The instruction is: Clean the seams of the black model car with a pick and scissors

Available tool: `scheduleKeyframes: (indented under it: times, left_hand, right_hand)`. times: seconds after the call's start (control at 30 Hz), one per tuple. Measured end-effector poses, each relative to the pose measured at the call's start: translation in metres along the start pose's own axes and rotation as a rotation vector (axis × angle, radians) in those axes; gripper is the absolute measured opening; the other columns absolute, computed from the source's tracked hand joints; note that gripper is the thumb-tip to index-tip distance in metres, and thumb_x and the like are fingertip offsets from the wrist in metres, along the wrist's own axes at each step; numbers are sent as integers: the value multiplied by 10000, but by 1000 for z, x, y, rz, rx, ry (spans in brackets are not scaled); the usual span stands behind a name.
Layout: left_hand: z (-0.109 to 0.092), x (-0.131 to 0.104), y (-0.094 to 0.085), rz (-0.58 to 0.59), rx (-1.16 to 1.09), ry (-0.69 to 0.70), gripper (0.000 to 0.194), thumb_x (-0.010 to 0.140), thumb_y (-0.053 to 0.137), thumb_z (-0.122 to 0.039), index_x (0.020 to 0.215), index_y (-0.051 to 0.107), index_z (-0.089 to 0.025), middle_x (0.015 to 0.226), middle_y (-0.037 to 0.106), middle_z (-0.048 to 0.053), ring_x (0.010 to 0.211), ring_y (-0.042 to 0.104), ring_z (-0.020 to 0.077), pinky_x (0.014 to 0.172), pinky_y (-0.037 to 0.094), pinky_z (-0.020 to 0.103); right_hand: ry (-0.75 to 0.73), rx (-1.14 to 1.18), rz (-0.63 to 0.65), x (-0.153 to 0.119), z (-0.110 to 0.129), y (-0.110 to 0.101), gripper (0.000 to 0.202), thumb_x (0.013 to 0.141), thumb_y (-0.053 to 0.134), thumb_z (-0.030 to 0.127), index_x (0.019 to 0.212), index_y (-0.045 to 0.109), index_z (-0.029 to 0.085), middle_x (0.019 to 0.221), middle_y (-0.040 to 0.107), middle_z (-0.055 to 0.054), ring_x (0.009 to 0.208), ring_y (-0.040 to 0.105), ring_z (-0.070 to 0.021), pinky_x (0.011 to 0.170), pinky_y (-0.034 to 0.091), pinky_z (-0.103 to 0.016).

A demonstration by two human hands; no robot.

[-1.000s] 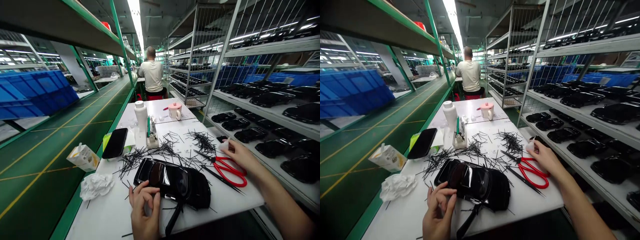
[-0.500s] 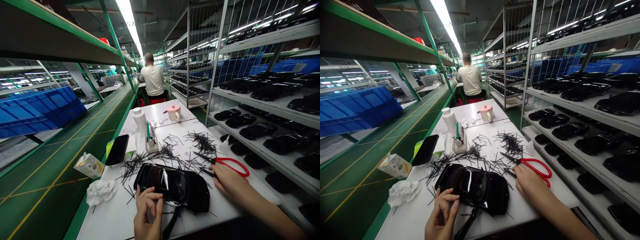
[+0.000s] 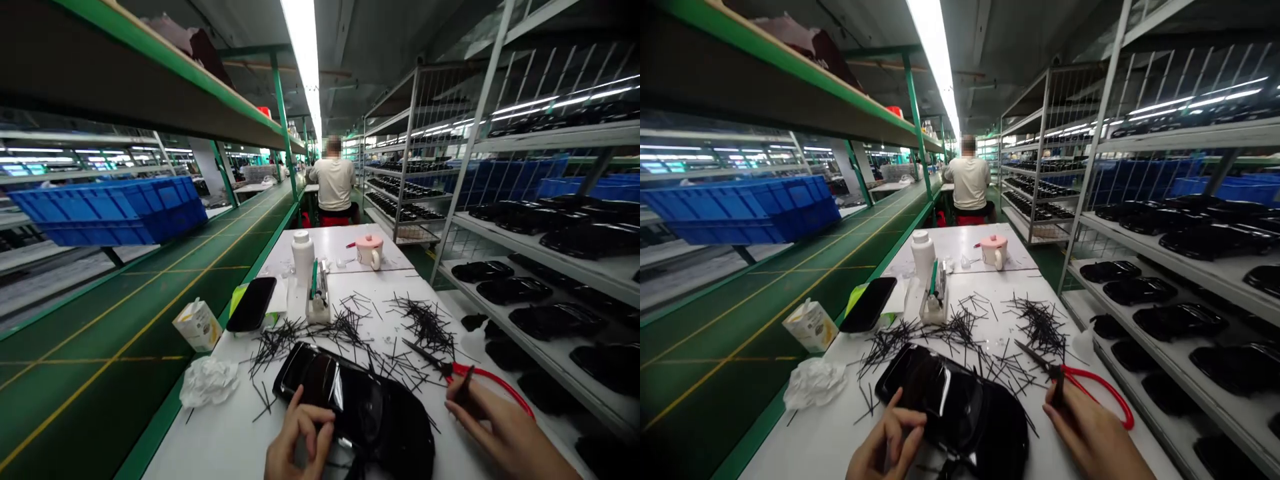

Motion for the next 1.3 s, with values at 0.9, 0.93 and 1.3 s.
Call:
scheduleKeyframes:
  times: [0.9, 0.93, 1.3]
  left_hand:
    - [-30, 5, -2, 275, -153, -274, 375, 834, 649, -204, 602, 355, -218, 872, 746, 28, 855, 668, 199, 822, 486, 350]
    - [-31, 5, -2, 275, -150, -269, 377, 835, 650, -201, 602, 353, -218, 871, 746, 27, 857, 667, 200, 824, 487, 352]
    - [-21, 9, -23, 148, 123, 53, 234, 845, 599, -101, 762, 419, -224, 1141, 637, 45, 1147, 561, 194, 1006, 430, 389]
  right_hand:
    - [180, 587, 107, 23, 92, 60, 66, 830, 722, 275, 804, 674, 238, 818, 713, -8, 754, 672, -141, 665, 563, -213]
    - [178, 591, 105, 23, 91, 60, 61, 832, 722, 270, 808, 674, 240, 820, 714, -3, 744, 671, -133, 665, 561, -206]
    - [76, 537, 367, 23, 85, 51, 75, 867, 689, 256, 807, 650, 234, 830, 708, -9, 799, 659, -160, 711, 527, -269]
Point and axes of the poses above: each hand's wrist, its own x-axis towards the middle knuckle, its own y-axis out of the palm, z = x × y, the point moved 1 cm from there along x, towards the middle knuckle
